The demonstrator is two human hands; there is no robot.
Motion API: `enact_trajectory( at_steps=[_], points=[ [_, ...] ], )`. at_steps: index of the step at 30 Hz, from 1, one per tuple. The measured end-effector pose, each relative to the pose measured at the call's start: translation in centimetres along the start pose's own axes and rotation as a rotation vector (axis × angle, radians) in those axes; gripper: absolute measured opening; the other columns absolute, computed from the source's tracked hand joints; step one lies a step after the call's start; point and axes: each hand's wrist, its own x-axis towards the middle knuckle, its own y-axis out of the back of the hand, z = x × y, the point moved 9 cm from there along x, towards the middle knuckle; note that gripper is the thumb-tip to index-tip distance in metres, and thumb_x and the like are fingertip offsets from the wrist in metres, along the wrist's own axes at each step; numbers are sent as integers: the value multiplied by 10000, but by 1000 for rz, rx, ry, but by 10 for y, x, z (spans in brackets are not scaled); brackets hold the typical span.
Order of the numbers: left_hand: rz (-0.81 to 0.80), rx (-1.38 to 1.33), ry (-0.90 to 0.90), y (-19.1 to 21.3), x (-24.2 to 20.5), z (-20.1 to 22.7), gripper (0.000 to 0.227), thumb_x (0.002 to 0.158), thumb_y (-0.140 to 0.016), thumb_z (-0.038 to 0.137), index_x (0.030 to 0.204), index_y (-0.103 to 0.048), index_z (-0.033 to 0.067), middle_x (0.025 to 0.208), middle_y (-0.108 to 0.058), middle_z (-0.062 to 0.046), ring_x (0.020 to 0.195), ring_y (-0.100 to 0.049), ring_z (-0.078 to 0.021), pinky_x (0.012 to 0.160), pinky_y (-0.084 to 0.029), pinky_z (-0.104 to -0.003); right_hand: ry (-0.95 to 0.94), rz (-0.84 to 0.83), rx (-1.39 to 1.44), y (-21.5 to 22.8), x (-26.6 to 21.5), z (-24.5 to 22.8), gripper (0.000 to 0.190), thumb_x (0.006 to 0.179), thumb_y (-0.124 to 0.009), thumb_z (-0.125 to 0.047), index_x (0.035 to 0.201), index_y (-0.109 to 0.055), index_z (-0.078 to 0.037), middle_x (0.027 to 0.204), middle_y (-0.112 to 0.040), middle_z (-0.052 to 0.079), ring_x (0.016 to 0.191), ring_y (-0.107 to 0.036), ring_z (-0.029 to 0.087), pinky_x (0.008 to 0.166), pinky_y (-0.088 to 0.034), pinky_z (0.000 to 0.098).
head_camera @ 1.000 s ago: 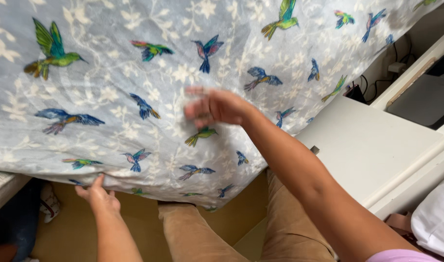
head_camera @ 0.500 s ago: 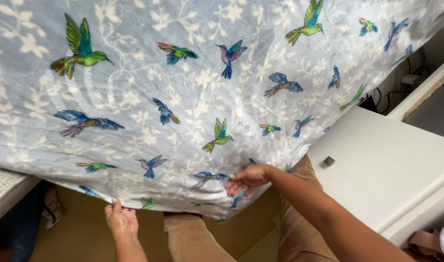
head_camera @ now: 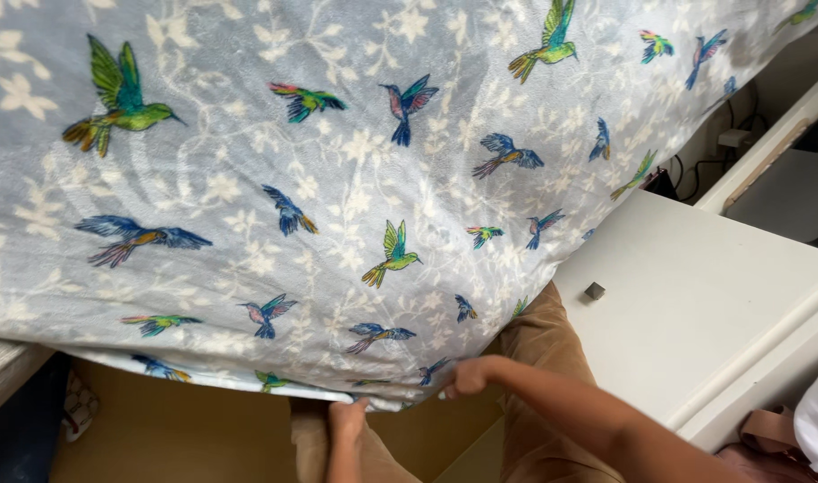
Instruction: The person smooths out a blue hummingbird-patterned blanket, adjusts its edges along the mattress and bedside furniture, and then pulls it over a white pillow.
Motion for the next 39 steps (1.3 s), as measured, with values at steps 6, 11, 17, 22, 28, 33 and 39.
enact_trajectory(
  at_steps=[6,11,17,22,28,33,39],
  points=[
    [54,-229,382,-55,-42,-77,503,732,-742,131,1230,-689,178,1073,-693,-36,993,-598,-248,856,-408,-471,593,143,767,151,-180,-154,420,1036,-541,-427,1110,-739,-65,1002,-776,80,896,-720,164,857,-560,331],
    [86,-263,553,-57,-55,-129,502,858,-616,189,1356,-570,149,1276,-600,-69,1164,-556,-275,966,-353,-555,874,215,1265,197,-152,-123,533,1075,-433,-421,1220,-678,29,1140,-737,280,1078,-727,346,989,-522,425],
    [158,-337,783,-69,-15,-134,530,1045,-427,275,1546,-392,106,1581,-461,-119,1420,-493,-315,1131,-270,-680,170,100,985,61,-37,-34,503,1041,-505,-455,1267,-716,-58,1229,-759,87,1166,-720,196,922,-566,256],
    [278,-605,1085,-71,-18,-121,526,958,-510,169,544,-189,125,450,-233,35,477,-313,-206,1248,-171,-745,-15,320,-74,-21,74,82,594,902,-530,-417,1419,-566,-127,1469,-546,175,1274,-565,367,1063,-454,458],
    [25,-1027,776,-50,-10,-34,947,975,-409,690,1646,-112,91,1722,-24,-225,1529,-60,-583,1152,-92,-792,-165,-79,-140,-44,-24,-7,508,940,-426,-406,1340,-632,-172,1381,-609,52,1224,-579,275,988,-478,449],
    [413,-970,110,78,-3,80,800,1044,-385,595,1647,-96,155,1726,-2,-170,1574,-99,-451,1218,-130,-662,384,-40,279,83,-124,-158,445,945,-491,-276,1349,-601,-125,1318,-657,88,1166,-639,264,1030,-502,419],
    [788,-433,-760,160,-109,296,716,1046,-432,324,1662,-122,129,1722,-1,-192,1603,-50,-391,1276,-92,-598,842,335,680,257,-228,-273,475,1053,-485,-308,1481,-507,-103,1371,-647,127,1239,-647,245,1067,-530,399]
  ],
)
